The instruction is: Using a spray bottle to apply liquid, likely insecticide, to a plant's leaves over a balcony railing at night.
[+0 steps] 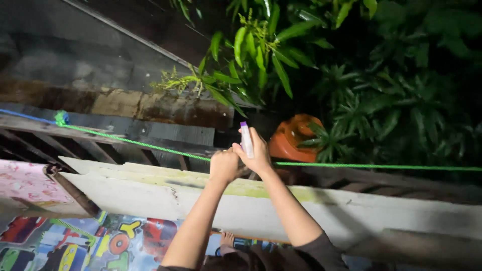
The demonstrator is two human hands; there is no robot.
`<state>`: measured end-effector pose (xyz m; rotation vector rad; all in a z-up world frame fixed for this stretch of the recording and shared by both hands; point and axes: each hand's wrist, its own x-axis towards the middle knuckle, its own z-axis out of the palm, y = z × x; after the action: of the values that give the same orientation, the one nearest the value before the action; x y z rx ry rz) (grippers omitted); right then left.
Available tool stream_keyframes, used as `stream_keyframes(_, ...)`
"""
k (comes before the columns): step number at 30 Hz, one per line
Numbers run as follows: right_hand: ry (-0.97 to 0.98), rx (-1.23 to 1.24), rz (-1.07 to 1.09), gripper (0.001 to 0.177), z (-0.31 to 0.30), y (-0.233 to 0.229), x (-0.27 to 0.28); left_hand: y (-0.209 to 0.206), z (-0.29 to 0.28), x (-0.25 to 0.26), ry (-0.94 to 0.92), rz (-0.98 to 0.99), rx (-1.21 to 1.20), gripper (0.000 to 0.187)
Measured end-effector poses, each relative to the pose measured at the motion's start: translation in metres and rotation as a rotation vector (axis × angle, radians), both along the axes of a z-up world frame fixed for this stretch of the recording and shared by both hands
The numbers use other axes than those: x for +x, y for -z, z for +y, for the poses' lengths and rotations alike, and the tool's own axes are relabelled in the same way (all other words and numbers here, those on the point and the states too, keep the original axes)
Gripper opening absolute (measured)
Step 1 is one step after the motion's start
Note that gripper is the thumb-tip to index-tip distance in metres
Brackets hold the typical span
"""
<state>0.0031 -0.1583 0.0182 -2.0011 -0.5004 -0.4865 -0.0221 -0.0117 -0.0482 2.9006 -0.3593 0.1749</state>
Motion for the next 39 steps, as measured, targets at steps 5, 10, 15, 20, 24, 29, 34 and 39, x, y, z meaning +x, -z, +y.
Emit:
stream_keyframes(5,0.003,0.022,0.073,0.048,0.032,-0.015,0.002,-0.064,0.030,0.003,0.025,0.198,-0.226,0.085)
stream_keyframes(10,0.051,0.058,0.047,0.039,0.073,-0.007,0.013,-0.122,0.071,-0.004,-0.024,0.418,-0.287,0.072)
stream_keyframes(15,-0.019,0.192,0.218,0.037,0.108,0.003,0.020,-0.080,0.107,0.012,-0.092,0.500,-0.395,0.064)
stream_keyframes(20,-0.070,0.192,0.229,0.044,0.134,0.012,0.019,-0.118,0.123,-0.002,-0.170,0.532,-0.398,0.059)
stream_keyframes(24,-0.013,0.162,0.328,0.038,0.131,0.003,0.016,-0.148,0.122,-0.023,-0.179,0.575,-0.401,0.058)
stream_keyframes(29,-0.091,0.179,0.408,0.048,0.133,0.008,0.015,-0.159,0.124,-0.027,-0.148,0.618,-0.463,0.062)
stream_keyframes(34,-0.124,0.206,0.372,0.049,0.142,-0.010,0.011,-0.173,0.137,-0.007,-0.131,0.640,-0.274,0.070)
stream_keyframes(39,0.019,0.155,0.300,0.035,0.169,-0.008,0.015,-0.185,0.180,-0.014,-0.037,0.710,-0.552,0.077)
